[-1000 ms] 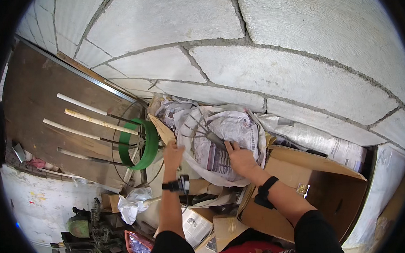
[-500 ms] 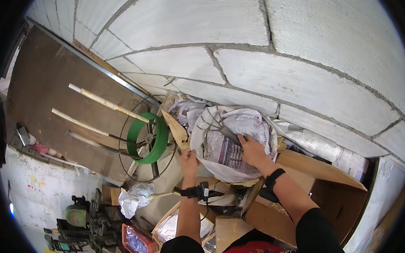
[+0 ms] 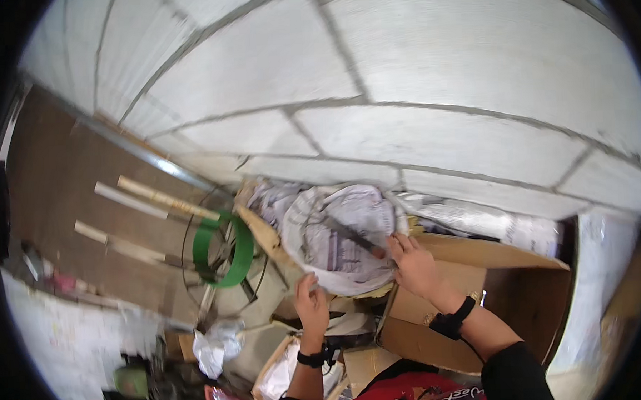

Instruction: Sort small gold-colored metal parts and pack them into plastic bags.

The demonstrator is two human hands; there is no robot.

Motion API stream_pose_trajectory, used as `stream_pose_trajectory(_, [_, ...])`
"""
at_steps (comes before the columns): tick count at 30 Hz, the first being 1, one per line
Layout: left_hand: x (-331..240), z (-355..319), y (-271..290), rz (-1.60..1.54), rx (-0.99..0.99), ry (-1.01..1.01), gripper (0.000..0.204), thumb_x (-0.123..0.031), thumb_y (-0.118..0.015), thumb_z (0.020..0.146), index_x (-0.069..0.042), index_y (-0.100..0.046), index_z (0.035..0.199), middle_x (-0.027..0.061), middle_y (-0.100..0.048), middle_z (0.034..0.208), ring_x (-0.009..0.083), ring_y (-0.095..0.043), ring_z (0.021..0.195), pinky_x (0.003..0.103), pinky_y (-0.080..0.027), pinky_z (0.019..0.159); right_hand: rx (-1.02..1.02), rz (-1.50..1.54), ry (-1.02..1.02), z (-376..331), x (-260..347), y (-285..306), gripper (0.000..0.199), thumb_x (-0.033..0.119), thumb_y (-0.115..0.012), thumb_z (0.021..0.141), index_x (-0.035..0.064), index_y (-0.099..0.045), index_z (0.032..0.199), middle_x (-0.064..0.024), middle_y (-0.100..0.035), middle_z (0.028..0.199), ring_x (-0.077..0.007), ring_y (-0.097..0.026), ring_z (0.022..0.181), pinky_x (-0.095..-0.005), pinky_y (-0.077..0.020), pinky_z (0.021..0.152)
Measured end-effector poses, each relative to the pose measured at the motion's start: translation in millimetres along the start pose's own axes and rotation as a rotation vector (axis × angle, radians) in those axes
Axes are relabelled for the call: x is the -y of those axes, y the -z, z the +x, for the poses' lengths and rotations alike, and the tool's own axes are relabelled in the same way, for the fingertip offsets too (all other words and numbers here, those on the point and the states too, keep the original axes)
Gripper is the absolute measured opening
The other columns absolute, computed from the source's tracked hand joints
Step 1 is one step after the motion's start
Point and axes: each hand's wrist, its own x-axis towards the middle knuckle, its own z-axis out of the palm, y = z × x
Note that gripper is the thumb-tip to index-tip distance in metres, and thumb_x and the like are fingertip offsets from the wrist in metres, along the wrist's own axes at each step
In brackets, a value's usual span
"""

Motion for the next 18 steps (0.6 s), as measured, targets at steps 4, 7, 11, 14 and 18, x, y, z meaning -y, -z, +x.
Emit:
stream_pose_trajectory(4, [-50,-6,-54,-0.119,0.287,-0.124,0.024,0.003,-0.050,0.084,0.003,-0.056,0.107,0.0148,-0.059,0.100,0.0241,-0.058,0.089,0.032,-0.049,0.074,0.103,-0.054,-0.139,-97,-52,21,0.041,0.007,-0.059,0.070,-0.0013,-0.051,0.110,-0.0184,-0.053,0.117,-0.0354,-0.057,0.099,-0.0412,-0.0504,0.078])
stream_pose_trajectory(7, [-63,2,-77,-0.217,0.461,-0.239,0.018,-0.001,-0.050,0.088,0.004,-0.059,0.103,0.0125,-0.062,0.090,0.0206,-0.061,0.082,0.029,-0.050,0.073,0.078,-0.073,-0.192,-166,-59,46,0.026,0.009,-0.055,0.074,-0.0014,-0.055,0.098,-0.0188,-0.058,0.104,-0.0355,-0.060,0.089,-0.0431,-0.0511,0.070])
stream_pose_trajectory(11, [-145,-10,-129,-0.254,0.721,-0.394,0.020,-0.009,-0.057,0.088,0.005,-0.062,0.101,0.0162,-0.065,0.089,0.0228,-0.064,0.077,0.030,-0.053,0.069,-0.021,-0.109,-0.532,-281,-46,92,0.019,0.009,-0.055,0.073,-0.0011,-0.057,0.089,-0.0170,-0.061,0.088,-0.0362,-0.061,0.085,-0.0448,-0.0506,0.067])
stream_pose_trajectory(14, [-216,-54,-166,-0.235,0.936,-0.607,0.019,-0.007,-0.055,0.089,0.006,-0.062,0.101,0.0170,-0.066,0.088,0.0218,-0.064,0.079,0.030,-0.052,0.073,-0.235,-0.170,-0.719,-384,-21,95,0.019,0.009,-0.057,0.072,-0.0003,-0.057,0.089,-0.0161,-0.060,0.085,-0.0368,-0.061,0.082,-0.0458,-0.0502,0.065])
stream_pose_trajectory(18, [-282,-142,-187,-0.235,1.218,-0.783,0.024,-0.009,-0.050,0.091,0.006,-0.059,0.107,0.0178,-0.065,0.096,0.0254,-0.063,0.087,0.033,-0.051,0.080,-0.394,-0.137,-1.068,-505,35,66,0.018,0.012,-0.055,0.074,0.0020,-0.056,0.089,-0.0167,-0.059,0.083,-0.0373,-0.061,0.078,-0.0463,-0.0498,0.063])
